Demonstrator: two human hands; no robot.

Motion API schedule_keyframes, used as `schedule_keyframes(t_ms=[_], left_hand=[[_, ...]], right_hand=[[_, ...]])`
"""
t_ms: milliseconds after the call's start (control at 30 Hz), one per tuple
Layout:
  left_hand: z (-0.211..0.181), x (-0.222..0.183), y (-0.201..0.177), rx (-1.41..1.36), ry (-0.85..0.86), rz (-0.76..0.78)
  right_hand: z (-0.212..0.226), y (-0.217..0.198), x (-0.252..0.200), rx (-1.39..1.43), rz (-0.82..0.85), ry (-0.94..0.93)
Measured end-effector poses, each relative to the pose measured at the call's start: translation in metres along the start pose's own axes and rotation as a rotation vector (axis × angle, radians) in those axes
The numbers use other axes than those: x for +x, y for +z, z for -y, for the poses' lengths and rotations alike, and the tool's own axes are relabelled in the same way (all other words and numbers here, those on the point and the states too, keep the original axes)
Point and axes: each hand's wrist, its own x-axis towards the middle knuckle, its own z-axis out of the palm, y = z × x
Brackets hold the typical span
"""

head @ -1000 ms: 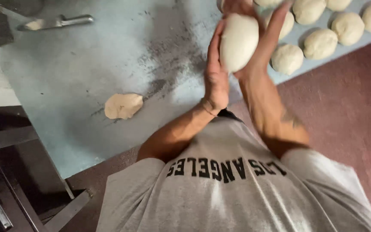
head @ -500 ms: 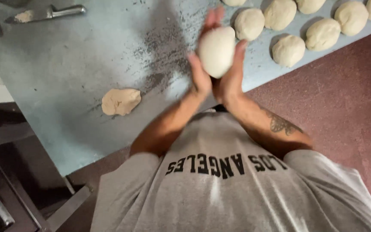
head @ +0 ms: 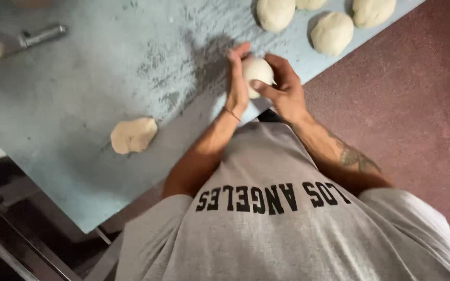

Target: Shaping pieces of dough into uniform balls on a metal work surface in a bakery.

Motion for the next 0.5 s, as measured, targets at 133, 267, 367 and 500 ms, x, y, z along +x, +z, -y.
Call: schedule_keyframes(t_ms=[133,267,367,500], left_hand=[[0.022,0.014,0.058,-0.389,0.072,0.182],[0.032,0.048,0.079,0.273,0.631,0.39],[0.089,0.061,0.06,0.304,0.522,0.434],[0.076,0.059,0.053,0.481,0.307,0.423]], right_hand=[[-0.02,-0.049,-0.017,0.07,-0.329,0.027],[-0.029,-0.088,-0.007,-0.509,-0.253,-0.121],[-0.005,-0.086,0.002,-0.612,-0.125,0.18],[-0.01,-0.077,0.009,-0.639,-0.109,0.082]])
